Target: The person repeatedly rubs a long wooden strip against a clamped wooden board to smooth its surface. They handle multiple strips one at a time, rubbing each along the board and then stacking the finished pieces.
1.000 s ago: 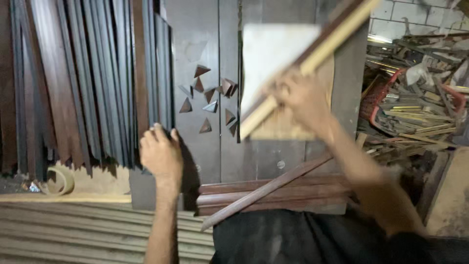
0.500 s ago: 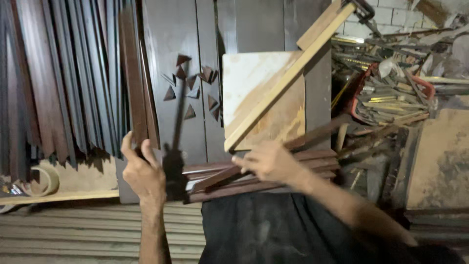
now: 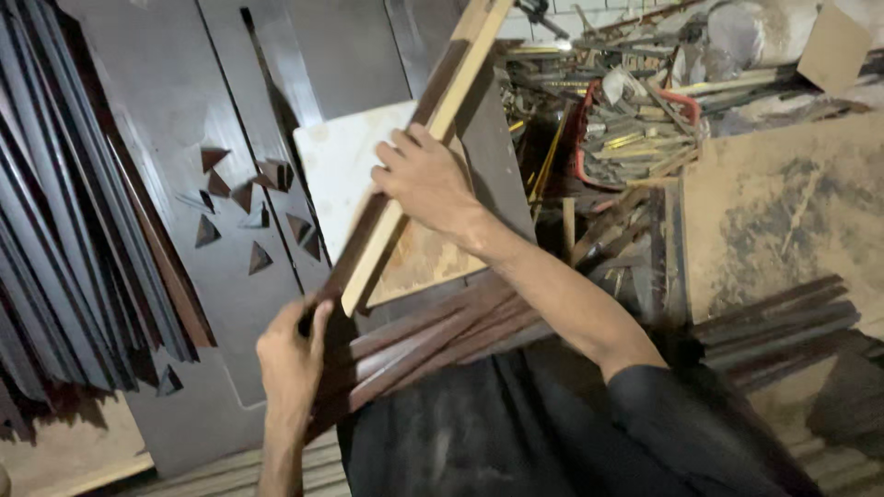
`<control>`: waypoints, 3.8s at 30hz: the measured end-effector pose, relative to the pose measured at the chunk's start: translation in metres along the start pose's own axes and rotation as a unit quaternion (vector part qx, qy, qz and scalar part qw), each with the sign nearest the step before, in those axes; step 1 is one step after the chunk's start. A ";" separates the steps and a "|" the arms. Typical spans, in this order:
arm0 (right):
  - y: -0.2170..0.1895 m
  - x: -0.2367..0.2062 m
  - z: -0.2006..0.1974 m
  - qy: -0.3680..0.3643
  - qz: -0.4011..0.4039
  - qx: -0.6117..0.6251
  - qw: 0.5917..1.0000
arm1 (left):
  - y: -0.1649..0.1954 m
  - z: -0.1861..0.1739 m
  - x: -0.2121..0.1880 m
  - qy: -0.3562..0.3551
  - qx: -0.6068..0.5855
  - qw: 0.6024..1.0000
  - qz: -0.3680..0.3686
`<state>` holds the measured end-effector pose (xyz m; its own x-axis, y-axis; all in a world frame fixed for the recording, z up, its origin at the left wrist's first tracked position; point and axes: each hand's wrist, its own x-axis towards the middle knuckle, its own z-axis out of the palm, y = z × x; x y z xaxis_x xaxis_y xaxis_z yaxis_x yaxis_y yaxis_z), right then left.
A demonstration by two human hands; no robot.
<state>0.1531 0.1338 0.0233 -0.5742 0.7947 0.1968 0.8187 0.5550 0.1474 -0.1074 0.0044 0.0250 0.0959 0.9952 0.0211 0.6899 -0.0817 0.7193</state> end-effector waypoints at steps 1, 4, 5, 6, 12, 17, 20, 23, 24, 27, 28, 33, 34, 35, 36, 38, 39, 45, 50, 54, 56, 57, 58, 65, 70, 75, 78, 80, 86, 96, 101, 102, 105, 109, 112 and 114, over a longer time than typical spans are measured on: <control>0.010 -0.002 0.006 -0.001 0.016 0.058 0.998 | -0.004 0.001 0.002 -0.040 0.004 0.993 -0.109; 0.031 -0.011 0.022 0.017 0.041 0.103 0.994 | -0.011 0.012 0.005 -0.071 -0.032 0.968 -0.238; 0.039 -0.012 0.026 0.028 0.042 0.098 0.994 | -0.011 0.018 0.010 -0.017 -0.074 0.986 -0.146; 0.045 -0.012 0.027 0.035 0.058 0.115 0.991 | -0.011 0.022 0.014 0.036 -0.112 0.992 -0.053; 0.045 -0.015 0.009 0.004 0.016 0.100 0.995 | 0.006 0.028 0.040 -0.008 -0.039 0.997 -0.060; -0.008 -0.026 0.032 -0.006 -0.092 0.146 0.985 | -0.005 -0.006 0.034 -0.011 0.051 0.998 0.034; 0.020 0.018 0.073 0.101 -0.070 0.072 0.990 | -0.032 -0.039 0.047 0.051 0.015 0.998 -0.022; 0.062 0.071 0.085 0.083 0.040 0.198 0.976 | -0.065 -0.072 0.076 0.125 0.282 0.951 -0.036; 0.064 0.077 0.078 0.069 0.018 0.191 0.979 | -0.074 -0.077 0.085 0.155 0.429 0.890 -0.027; 0.047 0.076 0.039 0.045 -0.053 0.152 0.986 | -0.096 -0.079 0.091 0.196 0.576 0.793 -0.044; 0.026 0.061 0.024 0.081 -0.053 0.161 0.982 | -0.101 -0.072 0.088 0.192 0.577 0.792 -0.054; -0.015 -0.006 -0.016 0.097 -0.008 0.159 0.982 | -0.116 -0.033 0.062 0.109 0.503 0.847 -0.133; -0.013 -0.010 -0.013 0.069 -0.011 0.190 0.979 | -0.118 -0.028 0.062 0.102 0.481 0.857 -0.154; -0.009 -0.012 -0.007 0.044 -0.018 0.217 0.975 | -0.120 -0.025 0.063 0.111 0.472 0.863 -0.143; -0.005 -0.013 -0.002 0.020 -0.029 0.246 0.969 | -0.121 -0.025 0.065 0.123 0.466 0.866 -0.137; -0.005 -0.017 0.007 0.022 -0.088 0.276 0.957 | -0.124 -0.027 0.069 0.152 0.475 0.857 -0.129; -0.010 -0.022 0.009 0.022 -0.120 0.292 0.949 | -0.124 -0.029 0.070 0.170 0.485 0.849 -0.125; -0.103 -0.081 -0.019 0.045 -0.149 0.330 0.931 | -0.126 -0.042 0.061 0.197 0.337 0.914 -0.113; -0.117 -0.091 -0.041 0.096 -0.119 0.348 0.925 | -0.109 -0.065 0.045 0.163 0.280 0.932 -0.166; -0.086 -0.072 -0.043 0.224 -0.025 0.319 0.920 | -0.063 -0.063 0.012 0.183 0.347 0.920 -0.002; -0.072 -0.061 -0.041 0.238 -0.008 0.245 0.940 | -0.035 -0.044 -0.005 0.164 0.323 0.929 0.072; -0.068 -0.051 -0.037 0.245 -0.012 0.195 0.950 | -0.022 -0.033 -0.011 0.152 0.298 0.933 0.134; -0.063 -0.040 -0.032 0.253 -0.023 0.146 0.956 | -0.012 -0.023 -0.012 0.147 0.274 0.931 0.192; -0.024 -0.003 0.008 -0.018 0.011 0.040 0.999 | -0.006 0.007 -0.001 0.042 0.086 0.991 0.089; -0.002 -0.022 0.018 -0.043 0.065 0.109 0.991 | -0.022 0.018 -0.009 -0.039 -0.158 0.963 -0.215; 0.014 -0.018 0.002 -0.102 0.048 0.135 0.984 | -0.022 0.025 0.016 -0.101 0.003 0.980 -0.169; 0.012 -0.023 -0.009 -0.065 -0.001 0.127 0.990 | -0.015 0.022 0.024 -0.074 -0.036 0.989 -0.122; 0.000 -0.036 -0.009 -0.031 -0.055 0.104 0.993 | -0.010 0.020 0.021 -0.058 -0.080 0.990 -0.096; -0.011 -0.032 0.058 0.054 -0.121 0.162 0.978 | -0.018 -0.004 0.022 0.011 0.040 0.999 -0.003; 0.031 0.045 0.051 0.034 -0.053 0.121 0.991 | -0.083 -0.061 0.070 0.144 0.498 0.854 -0.046; -0.021 -0.016 -0.006 0.071 0.018 0.140 0.987 | -0.108 -0.041 0.056 0.043 0.425 0.889 -0.163; -0.020 -0.019 -0.008 0.054 -0.004 0.181 0.982 | -0.109 -0.043 0.057 0.050 0.425 0.889 -0.164; -0.010 -0.016 -0.003 0.014 -0.073 0.260 0.963 | -0.105 -0.060 0.058 0.120 0.300 0.921 -0.216; -0.041 -0.036 -0.006 0.121 -0.223 0.258 0.932 | -0.089 -0.085 0.027 0.186 0.149 0.941 -0.239; -0.097 -0.080 -0.027 0.061 -0.171 0.346 0.920 | -0.077 -0.081 -0.009 0.207 0.108 0.960 -0.156; -0.116 -0.094 -0.033 0.015 -0.156 0.311 0.937 | -0.068 -0.069 -0.029 0.179 0.139 0.972 -0.066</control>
<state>0.1119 -0.0135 0.0201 -0.7791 0.5672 0.2671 0.4509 0.8029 -0.3898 -0.2062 -0.0150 0.0230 -0.2274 0.9491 0.2180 0.8510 0.0849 0.5182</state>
